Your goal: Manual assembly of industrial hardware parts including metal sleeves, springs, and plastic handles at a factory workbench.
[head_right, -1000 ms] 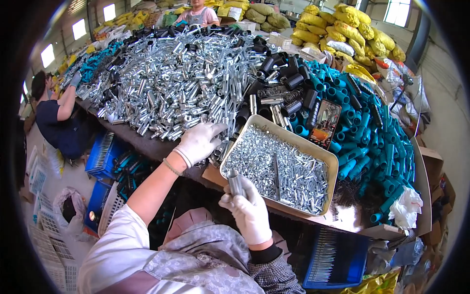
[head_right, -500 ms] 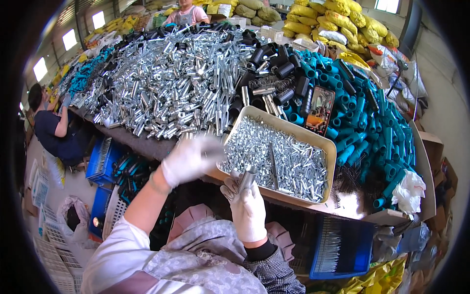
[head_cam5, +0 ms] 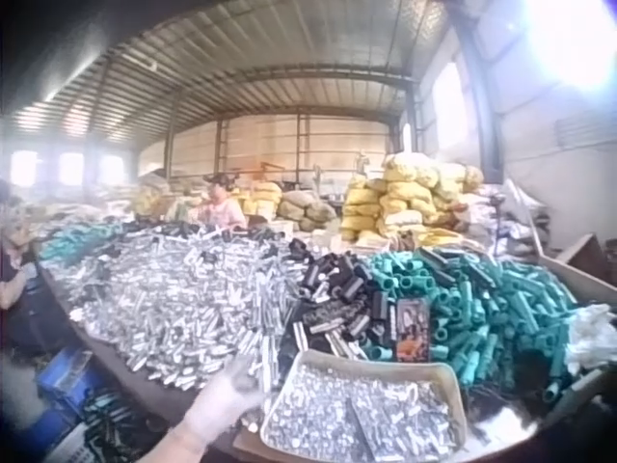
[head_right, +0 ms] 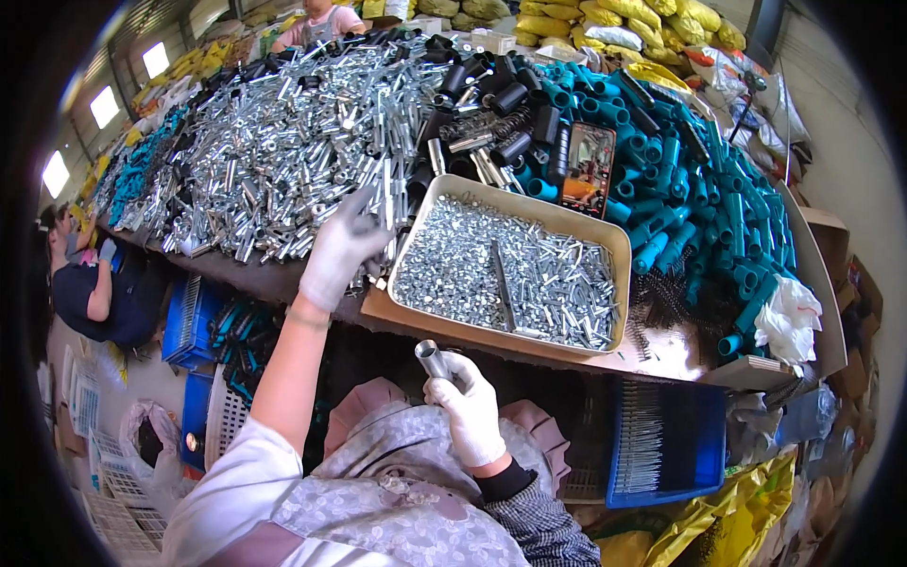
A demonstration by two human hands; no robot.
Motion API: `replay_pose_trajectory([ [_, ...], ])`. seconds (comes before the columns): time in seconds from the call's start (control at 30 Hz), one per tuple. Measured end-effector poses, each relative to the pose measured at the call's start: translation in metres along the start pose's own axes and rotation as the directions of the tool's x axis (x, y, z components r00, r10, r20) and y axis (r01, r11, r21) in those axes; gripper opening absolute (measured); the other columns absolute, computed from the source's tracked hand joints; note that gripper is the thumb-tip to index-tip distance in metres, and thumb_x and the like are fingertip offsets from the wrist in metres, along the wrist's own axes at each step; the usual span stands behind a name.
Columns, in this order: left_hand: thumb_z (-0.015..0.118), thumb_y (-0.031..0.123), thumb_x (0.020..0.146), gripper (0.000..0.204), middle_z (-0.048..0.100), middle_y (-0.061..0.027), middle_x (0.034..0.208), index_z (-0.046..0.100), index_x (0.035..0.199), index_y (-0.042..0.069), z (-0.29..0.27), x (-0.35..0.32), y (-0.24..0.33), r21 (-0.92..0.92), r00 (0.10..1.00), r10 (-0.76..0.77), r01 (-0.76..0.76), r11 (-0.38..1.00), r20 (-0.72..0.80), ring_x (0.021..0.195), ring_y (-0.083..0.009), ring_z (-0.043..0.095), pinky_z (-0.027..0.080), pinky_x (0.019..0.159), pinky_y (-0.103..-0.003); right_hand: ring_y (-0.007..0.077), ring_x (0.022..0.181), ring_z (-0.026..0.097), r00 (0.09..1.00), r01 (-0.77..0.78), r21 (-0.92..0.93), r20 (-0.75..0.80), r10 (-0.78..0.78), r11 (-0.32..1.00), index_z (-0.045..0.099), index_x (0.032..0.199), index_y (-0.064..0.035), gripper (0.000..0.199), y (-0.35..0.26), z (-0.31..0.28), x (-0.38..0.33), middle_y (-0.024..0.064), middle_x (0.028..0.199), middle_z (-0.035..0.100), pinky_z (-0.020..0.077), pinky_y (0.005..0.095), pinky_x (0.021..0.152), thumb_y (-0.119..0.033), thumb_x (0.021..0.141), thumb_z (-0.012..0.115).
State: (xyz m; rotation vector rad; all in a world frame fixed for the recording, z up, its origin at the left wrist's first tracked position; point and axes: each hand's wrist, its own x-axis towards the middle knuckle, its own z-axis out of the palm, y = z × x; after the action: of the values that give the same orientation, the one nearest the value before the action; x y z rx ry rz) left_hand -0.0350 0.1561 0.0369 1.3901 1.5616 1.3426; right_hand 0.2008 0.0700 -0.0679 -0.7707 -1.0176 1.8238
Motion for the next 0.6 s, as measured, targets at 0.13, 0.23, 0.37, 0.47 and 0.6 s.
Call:
replay_pose_trajectory([
  [0.13, 0.071, 0.017, 0.091, 0.062, 0.069, -0.0123, 0.094, 0.04, 0.141, -0.005, 0.031, -0.084, -0.009, -0.203, 0.98, 0.129, -0.097, 0.974, 0.151, 0.083, -0.0178, 0.069, 0.057, 0.068, -0.029, 0.0125, 0.081, 0.059, 0.999, -0.014, -0.089, -0.037, 0.01, 0.996, 0.057, 0.123, 0.0018, 0.04, 0.011, -0.013, -0.004, 0.0061, 0.093, 0.063, 0.0489, 0.0287, 0.076, -0.02, 0.091, 0.067],
  [0.23, 0.073, 0.014, 0.089, 0.049, 0.069, -0.0143, 0.106, 0.053, 0.129, -0.004, 0.032, -0.119, -0.027, -0.003, 0.956, 0.141, -0.145, 0.989, 0.258, 0.096, -0.022, 0.069, 0.055, 0.087, -0.033, 0.012, 0.082, 0.06, 0.998, -0.037, -0.102, 0.043, 0.041, 0.994, 0.057, 0.124, 0.0009, 0.045, 0.009, -0.013, -0.01, 0.0054, 0.093, 0.063, 0.0493, 0.0286, 0.078, -0.025, 0.091, 0.07],
  [0.37, 0.077, 0.018, 0.085, 0.038, 0.066, -0.0149, 0.118, 0.064, 0.114, -0.001, 0.035, -0.141, -0.032, 0.052, 0.874, 0.246, -0.293, 0.955, 0.418, 0.109, -0.0301, 0.065, 0.052, 0.093, -0.038, 0.0094, 0.085, 0.054, 0.961, -0.174, 0.07, 0.231, 0.154, 0.982, 0.059, 0.122, -0.0005, 0.044, 0.014, -0.023, -0.017, 0.0007, 0.099, 0.06, 0.0466, 0.0253, 0.078, -0.027, 0.09, 0.073],
  [0.47, 0.084, 0.022, 0.076, 0.039, 0.068, -0.0101, 0.107, 0.069, 0.105, 0.003, 0.034, -0.147, -0.035, 0.139, 0.831, 0.366, -0.457, 0.879, 0.418, 0.095, -0.0279, 0.066, 0.052, 0.085, -0.038, 0.0093, 0.084, 0.054, 0.897, -0.252, 0.054, 0.388, 0.213, 0.966, 0.058, 0.122, -0.001, 0.048, 0.019, -0.027, -0.02, 0.0013, 0.099, 0.059, 0.0454, 0.0249, 0.078, -0.034, 0.09, 0.074],
  [0.6, 0.08, 0.036, 0.082, 0.041, 0.066, -0.0084, 0.093, 0.065, 0.094, 0.0, 0.017, -0.146, 0.003, 0.099, 0.975, 0.177, -0.191, 0.976, 0.135, 0.084, -0.0193, 0.065, 0.051, 0.076, -0.032, 0.0077, 0.072, 0.045, 0.924, -0.223, 0.075, 0.334, 0.186, 0.972, 0.034, 0.153, -0.0002, 0.078, 0.012, -0.019, -0.023, 0.002, 0.097, 0.056, 0.0406, 0.0233, 0.065, -0.032, 0.091, 0.07],
])
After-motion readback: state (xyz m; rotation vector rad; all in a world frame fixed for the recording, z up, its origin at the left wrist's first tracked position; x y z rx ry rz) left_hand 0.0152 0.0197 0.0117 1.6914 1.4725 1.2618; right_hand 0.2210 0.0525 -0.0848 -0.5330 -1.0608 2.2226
